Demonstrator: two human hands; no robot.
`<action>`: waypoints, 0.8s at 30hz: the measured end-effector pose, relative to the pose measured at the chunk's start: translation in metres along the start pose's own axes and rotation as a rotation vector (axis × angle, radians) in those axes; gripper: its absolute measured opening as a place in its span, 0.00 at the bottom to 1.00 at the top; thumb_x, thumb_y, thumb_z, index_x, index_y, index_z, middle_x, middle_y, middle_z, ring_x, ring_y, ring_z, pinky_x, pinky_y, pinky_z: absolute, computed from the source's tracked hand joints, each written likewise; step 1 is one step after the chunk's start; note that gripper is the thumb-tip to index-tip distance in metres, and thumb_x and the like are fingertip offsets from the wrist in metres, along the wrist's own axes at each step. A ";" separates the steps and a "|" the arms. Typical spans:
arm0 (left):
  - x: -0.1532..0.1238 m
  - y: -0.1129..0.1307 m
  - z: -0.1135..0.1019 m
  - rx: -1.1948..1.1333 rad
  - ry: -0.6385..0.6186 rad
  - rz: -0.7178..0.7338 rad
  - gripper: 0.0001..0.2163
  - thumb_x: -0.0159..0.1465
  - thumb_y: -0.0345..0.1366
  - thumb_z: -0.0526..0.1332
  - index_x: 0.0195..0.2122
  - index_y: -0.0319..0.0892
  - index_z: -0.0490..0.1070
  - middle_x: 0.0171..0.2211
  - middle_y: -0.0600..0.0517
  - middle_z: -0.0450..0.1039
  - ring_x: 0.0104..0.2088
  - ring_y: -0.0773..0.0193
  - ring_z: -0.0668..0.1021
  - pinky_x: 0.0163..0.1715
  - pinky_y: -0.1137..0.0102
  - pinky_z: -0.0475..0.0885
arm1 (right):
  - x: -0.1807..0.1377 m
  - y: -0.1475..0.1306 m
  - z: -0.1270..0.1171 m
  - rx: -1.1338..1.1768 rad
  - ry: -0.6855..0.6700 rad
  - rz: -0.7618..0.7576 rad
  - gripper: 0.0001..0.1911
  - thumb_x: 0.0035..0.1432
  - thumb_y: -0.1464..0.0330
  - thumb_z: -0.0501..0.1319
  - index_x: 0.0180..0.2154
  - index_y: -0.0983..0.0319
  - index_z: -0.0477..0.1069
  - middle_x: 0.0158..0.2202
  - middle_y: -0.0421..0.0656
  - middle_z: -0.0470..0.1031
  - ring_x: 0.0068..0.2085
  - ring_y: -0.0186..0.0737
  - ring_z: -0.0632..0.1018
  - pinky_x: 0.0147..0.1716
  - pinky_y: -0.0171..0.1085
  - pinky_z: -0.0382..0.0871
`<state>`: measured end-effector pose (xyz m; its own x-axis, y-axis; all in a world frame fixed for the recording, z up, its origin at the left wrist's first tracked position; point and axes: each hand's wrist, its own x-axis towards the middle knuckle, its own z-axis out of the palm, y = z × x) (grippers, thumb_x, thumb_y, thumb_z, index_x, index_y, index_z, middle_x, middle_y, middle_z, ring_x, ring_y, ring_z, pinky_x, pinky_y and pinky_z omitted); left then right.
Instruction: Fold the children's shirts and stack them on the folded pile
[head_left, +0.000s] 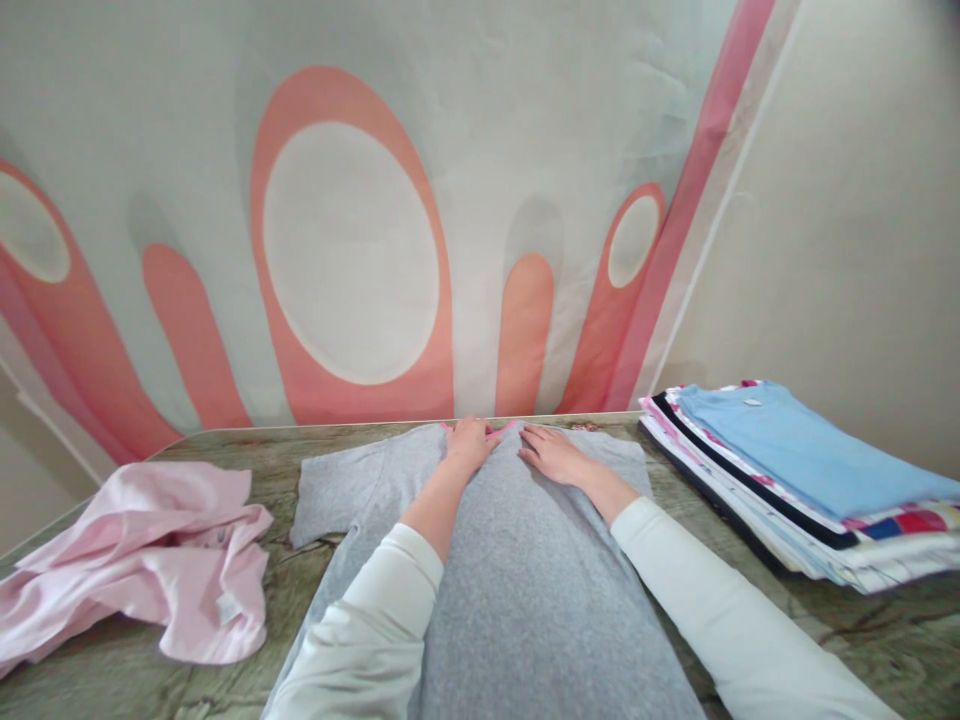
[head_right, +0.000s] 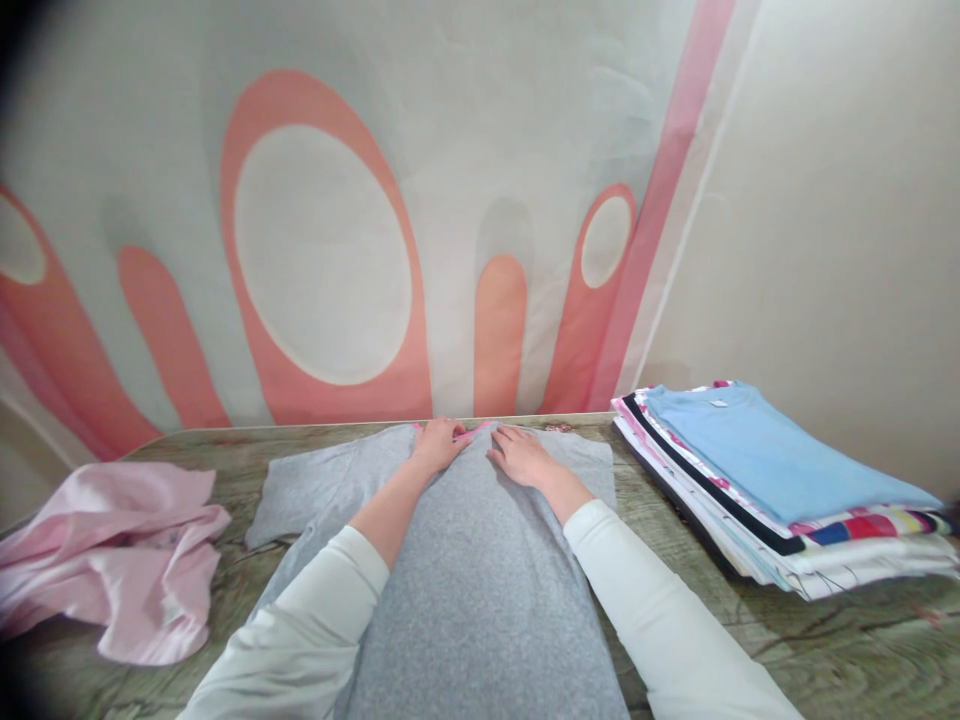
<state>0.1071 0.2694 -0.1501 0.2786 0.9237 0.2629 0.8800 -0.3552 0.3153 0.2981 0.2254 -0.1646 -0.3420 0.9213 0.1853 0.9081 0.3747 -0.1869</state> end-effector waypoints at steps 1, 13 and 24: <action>0.000 0.000 0.000 -0.006 -0.001 -0.005 0.11 0.55 0.44 0.62 0.34 0.43 0.73 0.38 0.46 0.73 0.43 0.53 0.71 0.48 0.58 0.59 | -0.001 0.000 0.002 0.003 -0.007 0.011 0.28 0.62 0.57 0.45 0.58 0.66 0.57 0.61 0.50 0.55 0.60 0.46 0.57 0.56 0.42 0.49; 0.000 0.007 0.001 -0.102 -0.030 0.122 0.06 0.58 0.36 0.59 0.36 0.44 0.67 0.31 0.51 0.72 0.34 0.61 0.73 0.34 0.71 0.63 | -0.006 0.002 0.004 0.029 -0.033 0.027 0.31 0.62 0.53 0.40 0.60 0.63 0.53 0.63 0.48 0.51 0.62 0.45 0.53 0.58 0.44 0.43; -0.008 0.005 -0.012 0.175 0.179 0.086 0.13 0.63 0.28 0.50 0.47 0.43 0.65 0.46 0.44 0.66 0.50 0.55 0.66 0.52 0.59 0.51 | -0.008 0.000 0.000 0.027 -0.059 0.035 0.33 0.62 0.51 0.39 0.61 0.63 0.52 0.63 0.48 0.49 0.62 0.46 0.52 0.58 0.45 0.42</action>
<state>0.1049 0.2587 -0.1400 0.2963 0.8455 0.4442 0.9136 -0.3865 0.1263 0.3005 0.2182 -0.1659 -0.3243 0.9382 0.1207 0.9133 0.3438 -0.2186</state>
